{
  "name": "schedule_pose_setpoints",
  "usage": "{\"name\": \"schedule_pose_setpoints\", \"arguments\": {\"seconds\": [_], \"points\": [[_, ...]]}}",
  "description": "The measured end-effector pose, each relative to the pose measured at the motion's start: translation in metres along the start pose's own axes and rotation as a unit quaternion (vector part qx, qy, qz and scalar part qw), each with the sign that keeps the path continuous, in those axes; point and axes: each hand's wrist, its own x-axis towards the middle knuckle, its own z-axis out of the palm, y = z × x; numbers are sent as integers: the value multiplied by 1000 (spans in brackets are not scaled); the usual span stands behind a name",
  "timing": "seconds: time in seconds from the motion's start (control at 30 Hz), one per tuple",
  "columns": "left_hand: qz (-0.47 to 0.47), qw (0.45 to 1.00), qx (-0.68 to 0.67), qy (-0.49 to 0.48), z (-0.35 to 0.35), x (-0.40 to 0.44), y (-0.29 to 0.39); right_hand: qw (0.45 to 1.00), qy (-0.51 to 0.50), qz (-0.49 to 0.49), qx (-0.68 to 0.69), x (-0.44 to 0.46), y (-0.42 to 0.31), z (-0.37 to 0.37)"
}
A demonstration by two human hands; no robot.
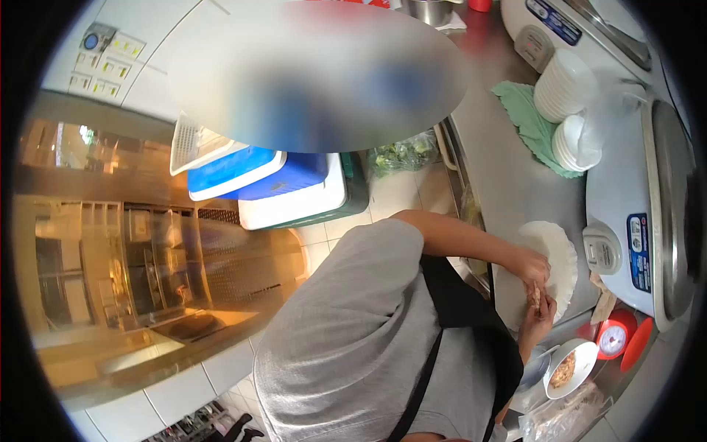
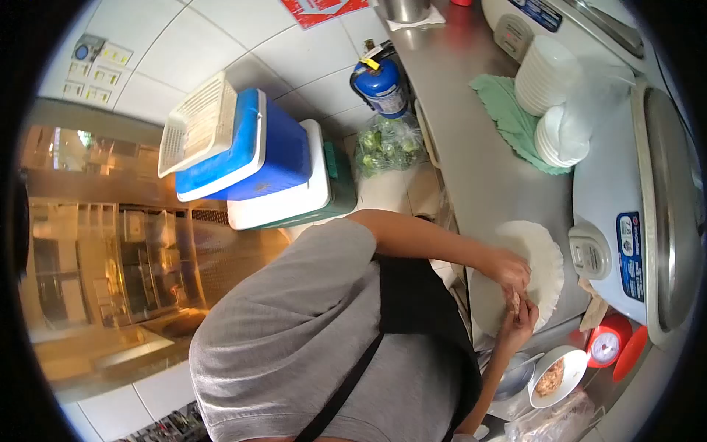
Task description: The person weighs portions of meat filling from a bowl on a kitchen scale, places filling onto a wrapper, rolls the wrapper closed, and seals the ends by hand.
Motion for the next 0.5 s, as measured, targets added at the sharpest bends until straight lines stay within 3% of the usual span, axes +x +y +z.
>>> {"name": "schedule_pose_setpoints", "arguments": {"seconds": [0.07,0.17,0.23,0.27,0.33,0.37,0.5], "points": [[-4,999,-29,-16,3,1,-4,999,4,-38,-12,1,2,0],[-18,996,-68,50,-19,-9,13,999,22,-42,-27,-1,-12,-7],[-38,995,-64,-63,-33,-15,-2,997,46,-37,-55,-2,-25,-7],[-128,975,-142,-117,-52,-11,15,994,57,-40,-80,-4,-28,-5],[-178,964,-164,-113,-57,-14,18,996,84,-1,-37,-13,-17,4],[-122,976,-146,-108,-59,-13,12,995,94,-1,-32,-11,-23,2],[-171,974,-60,-138,-71,1,33,994,47,76,67,-14,-43,-17]]}}
